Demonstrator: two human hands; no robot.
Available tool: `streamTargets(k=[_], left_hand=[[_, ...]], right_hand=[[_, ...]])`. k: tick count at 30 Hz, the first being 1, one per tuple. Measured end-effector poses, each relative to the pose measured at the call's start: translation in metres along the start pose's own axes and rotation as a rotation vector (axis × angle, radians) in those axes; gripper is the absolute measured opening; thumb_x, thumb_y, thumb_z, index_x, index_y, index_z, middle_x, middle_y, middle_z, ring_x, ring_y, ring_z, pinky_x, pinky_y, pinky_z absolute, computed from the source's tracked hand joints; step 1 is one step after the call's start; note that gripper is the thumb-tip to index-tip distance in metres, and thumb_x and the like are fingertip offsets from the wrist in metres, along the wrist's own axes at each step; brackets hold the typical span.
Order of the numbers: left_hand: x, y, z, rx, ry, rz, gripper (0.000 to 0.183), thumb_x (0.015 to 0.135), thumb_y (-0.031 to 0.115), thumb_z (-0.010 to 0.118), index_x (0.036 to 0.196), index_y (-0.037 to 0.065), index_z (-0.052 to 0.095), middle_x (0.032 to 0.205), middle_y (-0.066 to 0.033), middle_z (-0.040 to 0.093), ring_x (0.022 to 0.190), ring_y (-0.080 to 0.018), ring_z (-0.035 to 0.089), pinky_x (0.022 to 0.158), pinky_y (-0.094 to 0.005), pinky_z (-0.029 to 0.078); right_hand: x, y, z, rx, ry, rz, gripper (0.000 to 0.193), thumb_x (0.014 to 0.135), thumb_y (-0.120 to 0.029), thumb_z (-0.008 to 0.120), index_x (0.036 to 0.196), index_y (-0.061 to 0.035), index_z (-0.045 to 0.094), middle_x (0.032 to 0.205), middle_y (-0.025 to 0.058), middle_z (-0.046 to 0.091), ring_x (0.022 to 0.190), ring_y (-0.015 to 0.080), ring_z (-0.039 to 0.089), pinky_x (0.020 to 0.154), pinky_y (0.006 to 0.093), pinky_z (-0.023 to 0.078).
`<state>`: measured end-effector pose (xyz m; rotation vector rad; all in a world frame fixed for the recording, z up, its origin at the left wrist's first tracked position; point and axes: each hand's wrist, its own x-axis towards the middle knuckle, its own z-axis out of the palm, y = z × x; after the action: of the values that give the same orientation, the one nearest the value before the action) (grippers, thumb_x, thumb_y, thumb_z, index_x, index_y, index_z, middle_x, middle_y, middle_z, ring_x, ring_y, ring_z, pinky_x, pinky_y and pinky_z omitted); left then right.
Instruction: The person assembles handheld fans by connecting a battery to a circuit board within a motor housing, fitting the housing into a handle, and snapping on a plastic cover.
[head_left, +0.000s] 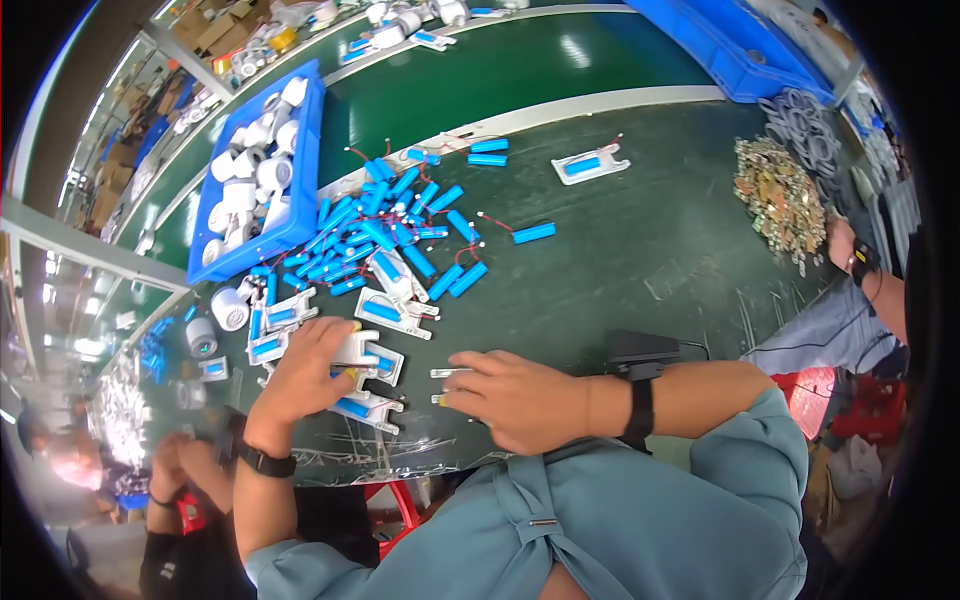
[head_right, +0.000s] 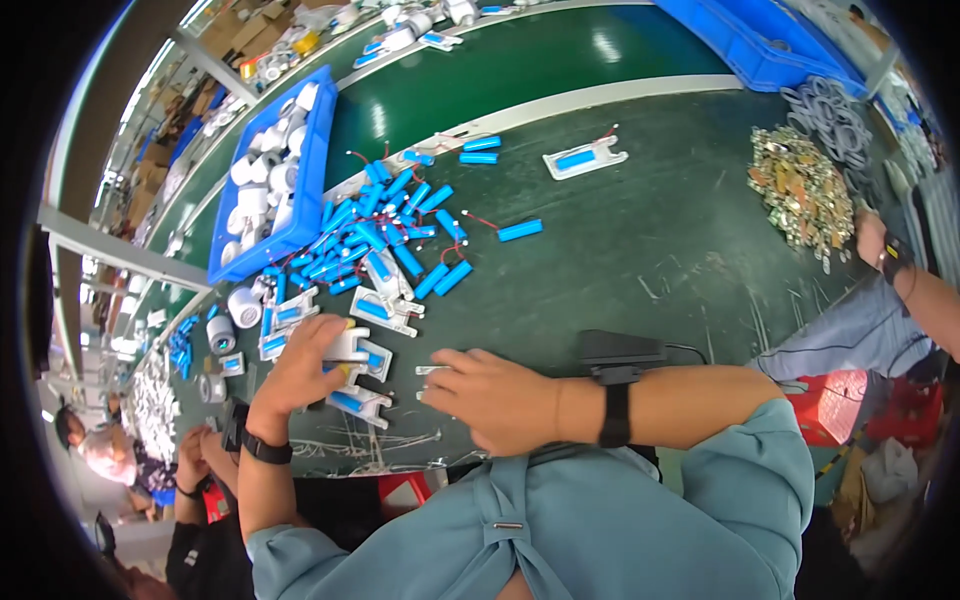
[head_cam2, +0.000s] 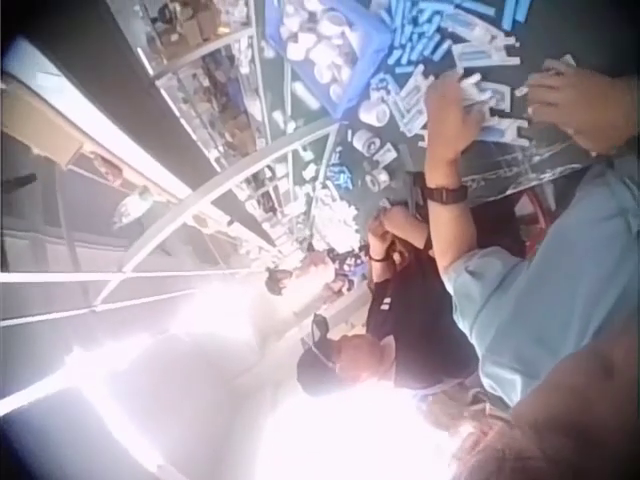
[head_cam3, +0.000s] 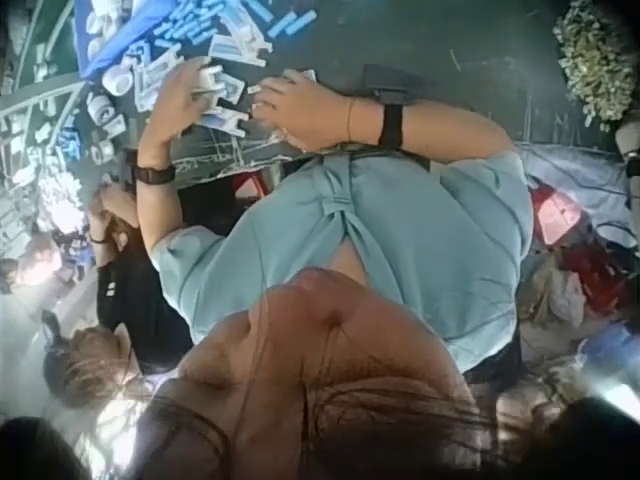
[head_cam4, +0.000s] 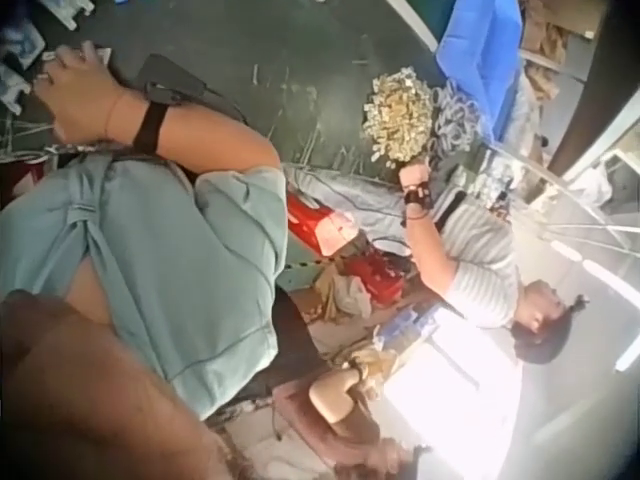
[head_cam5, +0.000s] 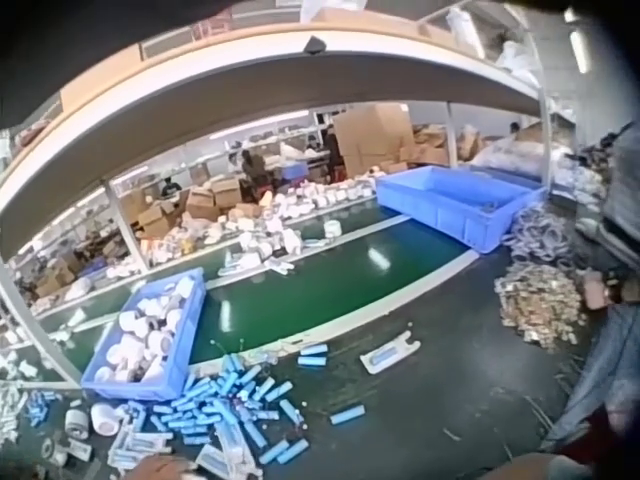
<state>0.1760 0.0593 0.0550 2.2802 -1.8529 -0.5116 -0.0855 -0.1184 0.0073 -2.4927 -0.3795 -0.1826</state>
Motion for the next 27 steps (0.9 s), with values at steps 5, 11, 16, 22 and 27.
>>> streamTargets(k=[5,11,16,22,27], left_hand=[[0.005,0.000,0.007,-0.046,-0.010,0.044,0.059,0.069,0.011,0.067,0.126,0.000,0.054,0.124,-0.0196,0.053,0.114,-0.0382,0.051,0.101,-0.0423,0.042],[0.000,0.001,0.010,-0.053,0.028,0.046,0.061,0.070,0.011,0.067,0.128,-0.001,0.053,0.125,-0.0206,0.052,0.115,-0.0390,0.050,0.101,-0.0431,0.041],[-0.002,0.005,0.019,-0.078,0.089,0.014,0.060,0.070,0.010,0.065,0.128,0.000,0.052,0.122,-0.0208,0.052,0.112,-0.0406,0.050,0.099,-0.0443,0.042],[-0.001,0.011,0.027,-0.090,0.100,0.023,0.058,0.068,0.010,0.065,0.123,0.001,0.054,0.118,-0.0205,0.053,0.105,-0.0401,0.052,0.090,-0.0446,0.045],[0.007,0.021,0.024,-0.219,0.043,-0.029,0.049,0.066,0.008,0.067,0.113,0.000,0.055,0.113,-0.0190,0.054,0.101,-0.0393,0.054,0.088,-0.0425,0.046]], right_hand=[[-0.070,0.027,-0.036,-0.122,0.011,0.127,0.055,0.068,-0.004,0.064,0.122,-0.0084,0.058,0.135,0.0133,0.050,0.132,0.0382,0.043,0.105,0.0487,0.041],[-0.111,0.121,-0.101,-0.495,0.222,0.318,0.051,0.071,0.001,0.058,0.121,-0.0081,0.060,0.140,0.0162,0.048,0.136,0.0423,0.038,0.113,0.0523,0.033],[-0.039,0.150,-0.101,-0.565,0.476,0.272,0.053,0.083,-0.017,0.066,0.131,-0.0015,0.051,0.141,0.0206,0.044,0.136,0.0435,0.037,0.114,0.0541,0.031],[0.061,0.190,-0.045,-0.413,0.605,0.348,0.055,0.092,-0.032,0.062,0.135,0.0008,0.047,0.135,0.0230,0.044,0.128,0.0479,0.041,0.111,0.0524,0.033],[0.096,0.173,-0.009,-0.301,0.651,0.239,0.044,0.091,-0.025,0.061,0.128,-0.0018,0.055,0.129,0.0197,0.050,0.124,0.0405,0.046,0.108,0.0515,0.035]])
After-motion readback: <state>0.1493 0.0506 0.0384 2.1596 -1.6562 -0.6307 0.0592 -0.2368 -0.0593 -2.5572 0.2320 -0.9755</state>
